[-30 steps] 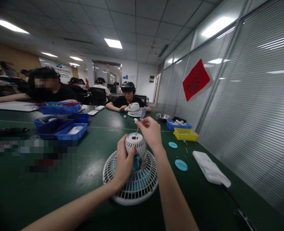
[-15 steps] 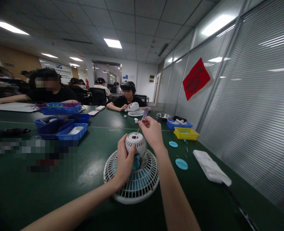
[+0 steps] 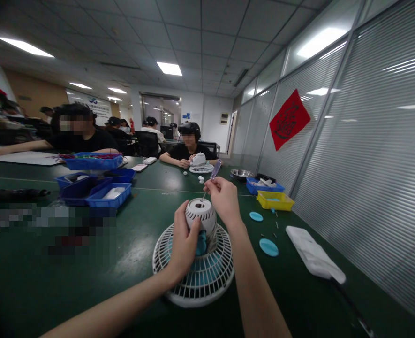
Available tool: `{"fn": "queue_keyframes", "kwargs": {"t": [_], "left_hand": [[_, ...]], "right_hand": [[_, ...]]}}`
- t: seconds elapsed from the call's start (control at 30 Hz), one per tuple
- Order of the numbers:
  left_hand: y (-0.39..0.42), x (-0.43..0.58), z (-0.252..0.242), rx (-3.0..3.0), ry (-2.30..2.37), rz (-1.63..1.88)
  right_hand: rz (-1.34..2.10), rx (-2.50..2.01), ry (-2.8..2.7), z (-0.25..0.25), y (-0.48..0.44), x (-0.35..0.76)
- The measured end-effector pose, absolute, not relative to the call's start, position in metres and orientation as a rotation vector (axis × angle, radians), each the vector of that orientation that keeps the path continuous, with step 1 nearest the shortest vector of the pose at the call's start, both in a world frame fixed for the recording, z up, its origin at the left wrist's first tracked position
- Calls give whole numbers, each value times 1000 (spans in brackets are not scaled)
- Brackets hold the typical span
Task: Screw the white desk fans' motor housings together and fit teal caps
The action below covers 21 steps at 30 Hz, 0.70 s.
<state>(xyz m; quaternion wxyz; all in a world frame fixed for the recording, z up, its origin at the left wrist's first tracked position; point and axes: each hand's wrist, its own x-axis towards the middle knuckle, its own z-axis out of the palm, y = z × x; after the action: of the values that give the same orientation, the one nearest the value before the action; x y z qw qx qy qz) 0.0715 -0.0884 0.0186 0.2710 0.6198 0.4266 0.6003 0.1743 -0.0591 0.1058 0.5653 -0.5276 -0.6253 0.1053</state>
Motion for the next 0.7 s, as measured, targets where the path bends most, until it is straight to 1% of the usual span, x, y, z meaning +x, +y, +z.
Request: {"fn": "queue_keyframes", "kwargs": {"t": [0.27,0.7], "left_hand": [[-90,71,21,1687,1172,1607],[-89,71,20,1695,1189,1597]], "right_hand": [[65,-1357,-1493,102,-57,175],[71,-1365,-1551,103,-59,179]]}}
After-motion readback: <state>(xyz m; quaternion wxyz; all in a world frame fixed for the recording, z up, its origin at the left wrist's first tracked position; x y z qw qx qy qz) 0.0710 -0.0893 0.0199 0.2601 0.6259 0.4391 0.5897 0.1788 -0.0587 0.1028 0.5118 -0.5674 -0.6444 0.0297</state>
